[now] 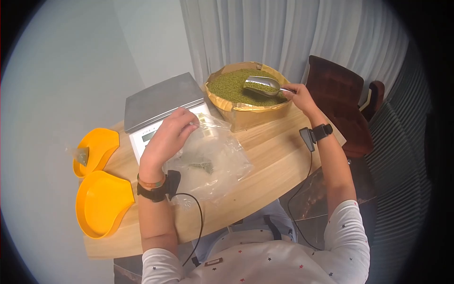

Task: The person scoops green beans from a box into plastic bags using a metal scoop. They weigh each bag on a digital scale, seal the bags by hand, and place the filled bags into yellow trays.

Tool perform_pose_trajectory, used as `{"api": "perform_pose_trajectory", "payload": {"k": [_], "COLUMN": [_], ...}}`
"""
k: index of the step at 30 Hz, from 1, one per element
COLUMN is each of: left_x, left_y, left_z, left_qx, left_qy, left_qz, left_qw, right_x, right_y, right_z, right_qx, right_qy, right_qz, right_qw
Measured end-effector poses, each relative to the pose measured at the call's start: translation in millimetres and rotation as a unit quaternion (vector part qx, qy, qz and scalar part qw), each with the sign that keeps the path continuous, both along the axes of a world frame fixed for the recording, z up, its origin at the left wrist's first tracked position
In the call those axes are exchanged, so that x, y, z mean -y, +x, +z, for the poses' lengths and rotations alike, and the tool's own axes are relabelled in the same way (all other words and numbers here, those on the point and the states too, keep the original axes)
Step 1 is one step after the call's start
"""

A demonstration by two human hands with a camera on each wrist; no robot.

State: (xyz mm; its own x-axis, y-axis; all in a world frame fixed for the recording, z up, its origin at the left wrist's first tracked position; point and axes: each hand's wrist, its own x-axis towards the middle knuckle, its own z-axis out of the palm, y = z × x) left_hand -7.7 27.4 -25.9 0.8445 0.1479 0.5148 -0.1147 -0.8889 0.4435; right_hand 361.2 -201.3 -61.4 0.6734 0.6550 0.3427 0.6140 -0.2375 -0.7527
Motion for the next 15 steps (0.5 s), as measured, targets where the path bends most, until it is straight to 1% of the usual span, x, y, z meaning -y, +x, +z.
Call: {"api": "perform_pose_trajectory", "payload": {"k": [2, 3, 5, 7, 9, 10, 12, 13, 15], "left_x": [-1.2, -1.9, -2.5, -2.5, -2.6, -2.7, -2.9, -2.9, -3.1], "left_y": [1.3, 0.9, 0.9, 0.9, 0.3, -0.7, -1.7, -1.6, -1.7], "left_z": [-2.7, -4.1, -5.7, -5.9, -4.7, -3.7, -4.1, -4.4, -4.6], "left_qx": [0.033, 0.035, 0.016, 0.021, 0.022, 0.010, -0.002, 0.002, 0.005], "left_qy": [0.029, 0.024, 0.022, 0.022, 0.024, 0.024, 0.023, 0.023, 0.020], "left_qz": [-0.015, -0.005, -0.002, 0.003, 0.005, 0.005, 0.008, 0.002, -0.002], "left_qw": [0.999, 0.999, 1.000, 1.000, 0.999, 1.000, 1.000, 1.000, 1.000], "right_x": [-0.2, -2.3, -2.9, -5.1, -7.9, -9.1, -12.2, -15.1, -20.7], "right_y": [-13.1, -21.0, -38.3, -56.9, -72.8, -82.6, -101.7, -107.5, -118.7], "right_z": [14.4, 20.6, 35.1, 51.9, 63.8, 71.5, 85.0, 88.3, 93.1], "right_qx": [0.002, 0.004, -0.005, 0.001, -0.001, -0.001, 0.057, 0.056, 0.156], "right_qy": [-0.007, -0.012, 0.005, -0.019, -0.032, -0.035, -0.079, -0.081, -0.063], "right_qz": [0.028, 0.038, 0.082, 0.098, 0.154, 0.157, 0.179, 0.182, 0.237], "right_qw": [1.000, 0.999, 0.997, 0.995, 0.988, 0.987, 0.979, 0.978, 0.957]}}
